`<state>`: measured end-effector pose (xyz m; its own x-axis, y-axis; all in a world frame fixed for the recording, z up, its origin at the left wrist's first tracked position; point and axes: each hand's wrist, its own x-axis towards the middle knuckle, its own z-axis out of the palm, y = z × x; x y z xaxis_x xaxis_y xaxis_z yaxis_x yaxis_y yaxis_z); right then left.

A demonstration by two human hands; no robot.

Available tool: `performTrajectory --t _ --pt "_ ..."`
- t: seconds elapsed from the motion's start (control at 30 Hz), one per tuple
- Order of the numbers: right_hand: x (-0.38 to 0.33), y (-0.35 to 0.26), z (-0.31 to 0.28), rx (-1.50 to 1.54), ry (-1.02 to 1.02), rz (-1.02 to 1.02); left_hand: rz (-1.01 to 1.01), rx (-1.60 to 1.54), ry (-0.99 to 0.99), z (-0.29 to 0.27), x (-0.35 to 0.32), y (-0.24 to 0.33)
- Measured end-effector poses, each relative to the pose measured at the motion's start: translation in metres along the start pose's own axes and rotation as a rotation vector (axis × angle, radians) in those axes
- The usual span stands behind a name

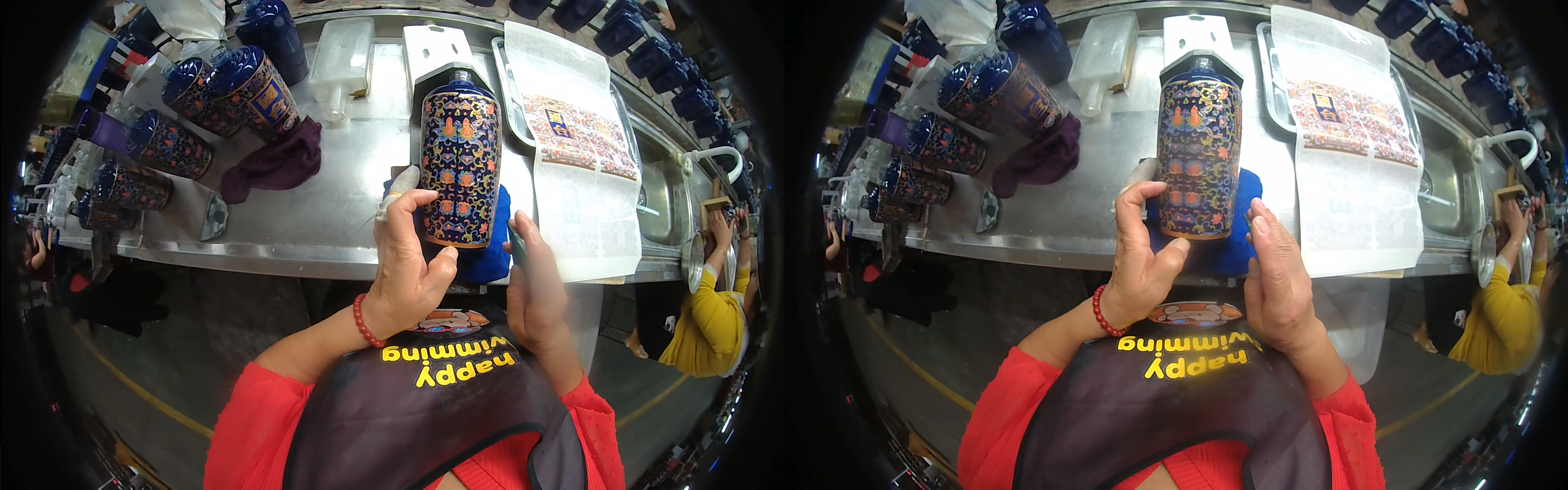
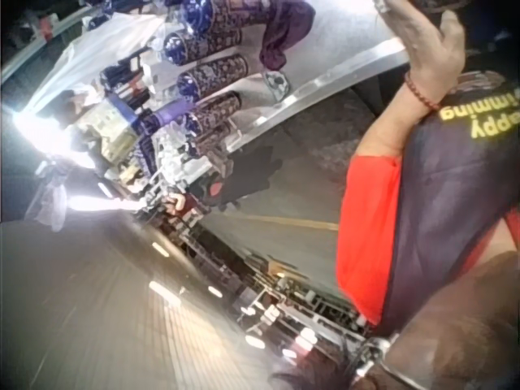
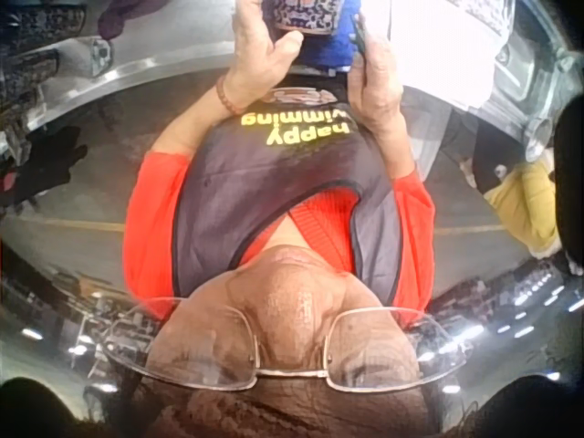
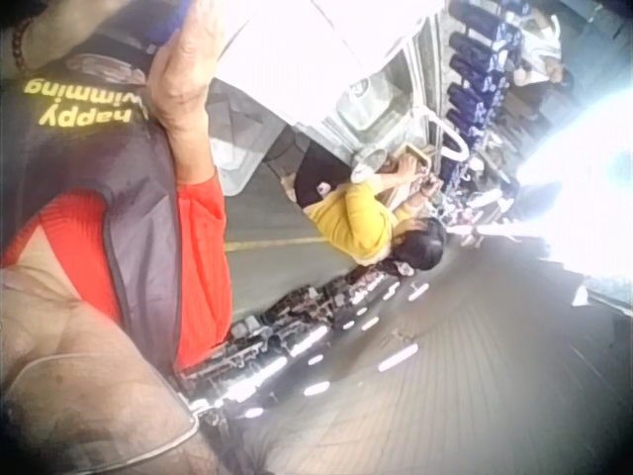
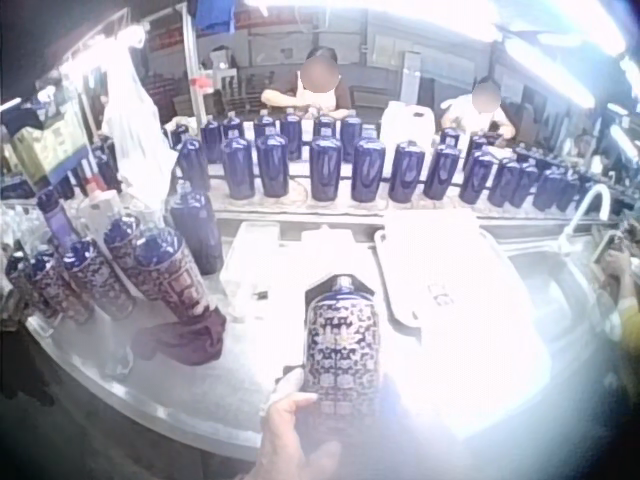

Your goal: The person applies decorative stickers to a blue ceramic vase using a green squeegee tool. They smooth the sticker onto the vase surface, rotate the vase to access different areas, and continue smoothing the sticker until it adheres fully.

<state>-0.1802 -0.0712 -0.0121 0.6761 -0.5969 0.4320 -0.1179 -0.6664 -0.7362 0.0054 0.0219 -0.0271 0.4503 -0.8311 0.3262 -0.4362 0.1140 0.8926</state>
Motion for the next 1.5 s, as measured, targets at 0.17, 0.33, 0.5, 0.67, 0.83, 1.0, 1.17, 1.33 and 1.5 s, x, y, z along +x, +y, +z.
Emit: performTrajectory --t 0.17,0.33,0.5,0.67,0.83,1.0,1.17,1.33,1.5 --pt "0.0 0.007 -0.002 -0.075 -0.008 -0.079 -0.004 0.018 0.018 0.003 -0.001 0.002" --pt "-0.006 0.012 0.0 0.005 -0.046 0.058 0.001 0.014 0.028 0.004 -0.001 -0.001" --pt "-0.006 0.016 -0.001 -0.078 -0.023 -0.128 -0.018 -0.037 0.006 0.001 -0.002 -0.002" --pt "-0.004 0.016 0.001 -0.086 -0.031 -0.138 -0.017 -0.031 0.004 0.001 -0.002 -0.001" --pt "-0.003 0.005 -0.001 0.117 0.03 0.077 -0.036 -0.03 -0.008 0.0 -0.004 0.0" --pt "0.001 -0.006 -0.015 -0.045 -0.002 -0.027 -0.058 -0.049 -0.015 -0.001 -0.004 -0.001" --pt "0.001 -0.006 -0.013 0.071 0.034 0.037 -0.067 -0.051 0.016 -0.002 -0.001 0.002" --pt "0.011 -0.006 -0.024 -0.006 0.023 0.054 -0.02 0.042 -0.006 -0.012 0.011 0.007" --pt "0.051 -0.013 -0.05 -0.036 -0.126 0.028 -0.013 0.129 -0.057 -0.018 0.019 0.013"
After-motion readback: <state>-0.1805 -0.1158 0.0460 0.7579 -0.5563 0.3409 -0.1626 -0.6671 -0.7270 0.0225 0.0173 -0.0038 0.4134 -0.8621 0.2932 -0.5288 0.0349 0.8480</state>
